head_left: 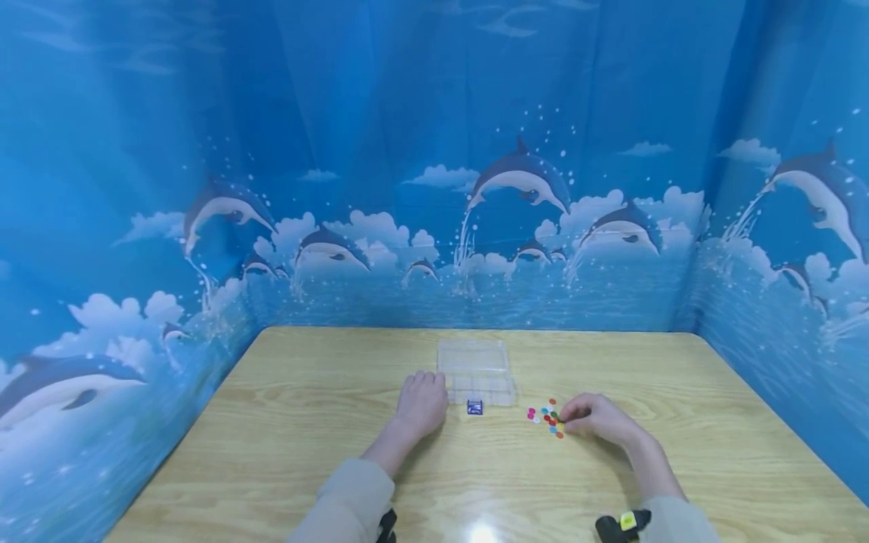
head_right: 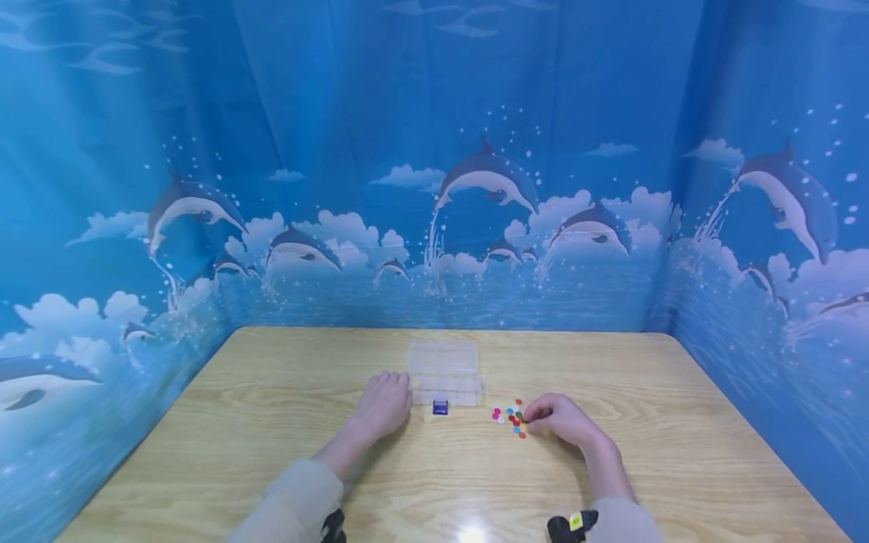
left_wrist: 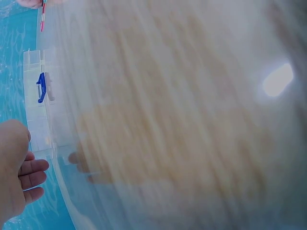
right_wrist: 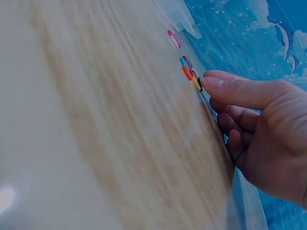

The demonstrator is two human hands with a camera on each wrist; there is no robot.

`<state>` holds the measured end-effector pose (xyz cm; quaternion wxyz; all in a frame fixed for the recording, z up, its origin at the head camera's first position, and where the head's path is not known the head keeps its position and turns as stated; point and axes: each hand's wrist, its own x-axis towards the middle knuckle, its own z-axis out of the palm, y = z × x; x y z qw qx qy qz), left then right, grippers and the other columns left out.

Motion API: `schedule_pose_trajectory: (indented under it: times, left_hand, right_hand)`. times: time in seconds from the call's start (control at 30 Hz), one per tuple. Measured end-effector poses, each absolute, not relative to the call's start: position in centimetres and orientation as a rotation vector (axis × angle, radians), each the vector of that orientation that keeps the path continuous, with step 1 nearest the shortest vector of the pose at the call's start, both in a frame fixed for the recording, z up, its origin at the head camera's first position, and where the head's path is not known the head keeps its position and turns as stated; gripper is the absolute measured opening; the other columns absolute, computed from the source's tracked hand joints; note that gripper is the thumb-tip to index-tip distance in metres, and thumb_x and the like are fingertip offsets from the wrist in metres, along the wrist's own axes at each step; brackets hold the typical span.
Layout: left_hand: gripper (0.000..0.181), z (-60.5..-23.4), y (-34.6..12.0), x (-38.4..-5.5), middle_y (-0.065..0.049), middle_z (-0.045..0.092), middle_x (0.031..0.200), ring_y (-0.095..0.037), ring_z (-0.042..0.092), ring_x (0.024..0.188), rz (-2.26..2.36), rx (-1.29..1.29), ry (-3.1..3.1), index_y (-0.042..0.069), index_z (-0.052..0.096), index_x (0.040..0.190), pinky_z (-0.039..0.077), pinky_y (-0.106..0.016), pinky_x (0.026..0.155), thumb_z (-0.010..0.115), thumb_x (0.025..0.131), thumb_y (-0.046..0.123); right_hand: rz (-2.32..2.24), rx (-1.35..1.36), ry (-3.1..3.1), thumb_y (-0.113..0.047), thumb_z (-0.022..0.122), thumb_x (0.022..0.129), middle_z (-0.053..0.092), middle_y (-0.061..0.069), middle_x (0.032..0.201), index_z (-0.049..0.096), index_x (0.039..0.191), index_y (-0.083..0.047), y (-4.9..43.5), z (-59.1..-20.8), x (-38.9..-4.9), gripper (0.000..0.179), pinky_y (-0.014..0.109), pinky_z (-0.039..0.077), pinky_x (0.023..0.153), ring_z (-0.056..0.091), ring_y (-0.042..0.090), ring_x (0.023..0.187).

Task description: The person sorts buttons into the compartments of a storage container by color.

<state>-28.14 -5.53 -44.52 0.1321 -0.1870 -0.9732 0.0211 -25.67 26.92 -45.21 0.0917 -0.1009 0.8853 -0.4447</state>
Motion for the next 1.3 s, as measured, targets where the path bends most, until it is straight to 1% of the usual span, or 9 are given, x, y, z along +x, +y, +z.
schedule_pose_trajectory:
  times: [0.2, 0.47, 0.73, 1.1, 1.3]
  left_hand:
    - [0.018, -44.4, -5.6, -28.1, -0.006, 0.055, 0.082, -0.020, 0.049, 0.079, 0.056, -0.539, -2.821, 0.007, 0.054, 0.093, 0.044, -0.033, 0.073, 0.053, 0.092, 0.024]
    - [0.018, -44.5, -5.6, -27.9, -0.006, 0.054, 0.082, -0.020, 0.050, 0.079, 0.052, -0.543, -2.817, 0.007, 0.054, 0.093, 0.044, -0.033, 0.074, 0.054, 0.091, 0.025]
    - [0.019, -44.6, -5.6, -27.9, -0.006, 0.054, 0.083, -0.020, 0.049, 0.080, 0.042, -0.538, -2.830, 0.006, 0.054, 0.095, 0.044, -0.033, 0.075, 0.054, 0.091, 0.025]
    - [0.018, -44.7, -5.6, -28.2, -0.005, 0.053, 0.081, -0.019, 0.048, 0.079, 0.024, -0.536, -2.845, 0.007, 0.053, 0.093, 0.043, -0.033, 0.075, 0.053, 0.091, 0.025]
    - [0.018, -44.8, -5.6, -28.2, -0.006, 0.054, 0.083, -0.020, 0.049, 0.080, 0.026, -0.537, -2.842, 0.006, 0.054, 0.094, 0.044, -0.034, 0.076, 0.053, 0.091, 0.025]
  right_hand:
    - [-1.295, -0.320, 2.641, -0.005, 0.070, 0.076, 0.061, 0.006, 0.094, 0.066, 0.093, -0.002, 26.8, -45.2, -25.7, 0.018, 0.040, 0.043, 0.079, 0.054, 0.021, 0.089]
    - [-1.251, -0.294, 2.664, -0.004, 0.069, 0.077, 0.058, 0.005, 0.092, 0.065, 0.093, -0.002, 26.4, -45.0, -25.5, 0.016, 0.037, 0.043, 0.074, 0.053, 0.020, 0.086]
    - [-1.230, -0.293, 2.683, -0.003, 0.069, 0.077, 0.058, 0.004, 0.090, 0.065, 0.090, -0.003, 26.2, -45.3, -25.7, 0.014, 0.034, 0.042, 0.072, 0.051, 0.019, 0.084]
    - [-1.234, -0.296, 2.678, -0.003, 0.070, 0.076, 0.056, 0.005, 0.087, 0.063, 0.087, -0.003, 25.9, -45.1, -25.8, 0.012, 0.034, 0.040, 0.069, 0.048, 0.020, 0.080]
    - [-1.237, -0.313, 2.650, -0.003, 0.070, 0.075, 0.057, 0.006, 0.088, 0.063, 0.086, -0.003, 25.9, -45.1, -25.8, 0.013, 0.033, 0.039, 0.070, 0.049, 0.020, 0.081]
